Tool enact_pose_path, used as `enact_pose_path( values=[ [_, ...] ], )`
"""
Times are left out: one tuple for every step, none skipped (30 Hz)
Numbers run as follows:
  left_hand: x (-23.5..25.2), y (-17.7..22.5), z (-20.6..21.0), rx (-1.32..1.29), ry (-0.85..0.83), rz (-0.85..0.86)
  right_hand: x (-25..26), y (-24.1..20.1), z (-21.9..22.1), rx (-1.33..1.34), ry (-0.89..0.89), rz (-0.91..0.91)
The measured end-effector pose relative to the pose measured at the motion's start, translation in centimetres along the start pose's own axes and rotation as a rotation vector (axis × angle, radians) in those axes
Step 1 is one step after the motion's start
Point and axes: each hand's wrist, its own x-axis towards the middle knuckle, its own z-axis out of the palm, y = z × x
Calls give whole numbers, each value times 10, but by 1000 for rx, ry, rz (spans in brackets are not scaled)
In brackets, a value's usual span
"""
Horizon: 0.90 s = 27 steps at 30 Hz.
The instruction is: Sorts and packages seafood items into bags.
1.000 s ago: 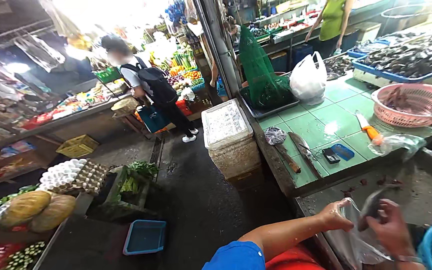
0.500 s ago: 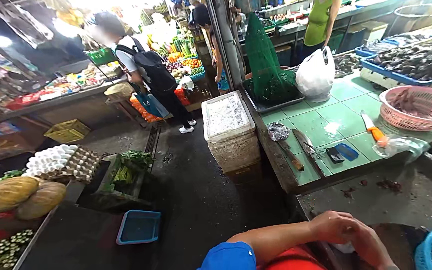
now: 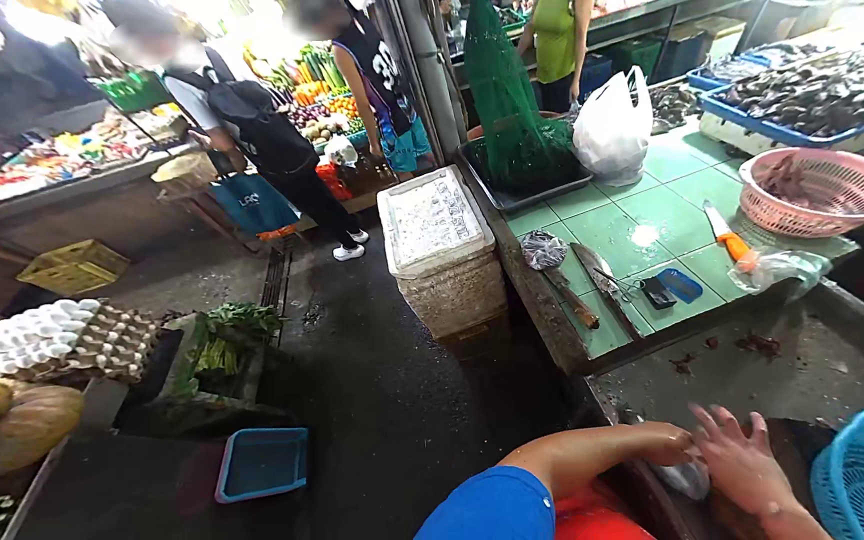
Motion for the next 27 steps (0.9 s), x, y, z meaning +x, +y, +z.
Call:
enact_pose_path(
  values=[
    [1, 1, -3, -32, -21, -23, 4, 3, 1, -63, -180, 94],
    [3, 6, -9, -43, -40, -60, 13, 1, -10, -120, -357, 163],
    [5, 11, -16, -32, -44, -82, 22, -3, -27, -123, -444, 174],
    [7, 17, -21, -12, -23, -86, 29, -9, -46, -106, -481, 147],
    [8, 21, -23, -24, 12, -80, 33, -12, -60, -100, -495, 111],
    [9, 23, -25, -66, 48, -56, 34, -9, -69, -83, -494, 95],
    [11, 25, -29, -122, 66, -37, 31, 3, -76, -51, -460, 92],
    [11, 28, -36, -190, 68, -25, 25, 18, -82, -8, -419, 101],
    [8, 35, -47, -201, 43, -14, 14, 33, -85, 55, -380, 116],
    [3, 46, -59, -140, 14, 8, -1, 46, -86, 139, -343, 125],
    [-1, 60, -72, -35, -19, 32, -18, 56, -83, 239, -295, 122],
    [-5, 77, -84, 75, -55, 61, -35, 64, -81, 351, -237, 108],
    [-7, 96, -94, 171, -87, 109, -53, 68, -82, 474, -174, 91],
    [-9, 118, -105, 254, -118, 158, -71, 70, -87, 606, -102, 76],
    [-10, 143, -117, 314, -141, 201, -88, 73, -94, 749, -13, 55],
    [-10, 167, -129, 343, -145, 250, -105, 76, -105, 892, 78, 42],
    [-8, 192, -142, 338, -135, 297, -119, 81, -118, 1022, 178, 37],
    [-5, 220, -155, 306, -117, 305, -129, 89, -133, 1141, 293, 45],
    [0, 250, -166, 245, -85, 277, -134, 100, -147, 1234, 426, 57],
    [8, 277, -175, 149, -54, 226, -133, 113, -157, 1317, 570, 58],
    [19, 298, -180, 9, -9, 174, -125, 125, -160, 1402, 720, 42],
    [30, 315, -182, -137, 53, 141, -114, 132, -159, 1481, 870, 31],
    [42, 327, -181, -262, 139, 124, -101, 128, -156, 1565, 1012, 56],
    [53, 332, -176, -372, 235, 127, -94, 112, -154, 1709, 1104, 123],
    [67, 329, -166, -459, 323, 153, -91, 90, -155, 1903, 1114, 195],
    [81, 318, -153, -513, 381, 204, -88, 88, -136, 2032, 1098, 33],
    [95, 304, -138, -523, 417, 278, -85, 92, -117, 2107, 1062, -101]
  ],
)
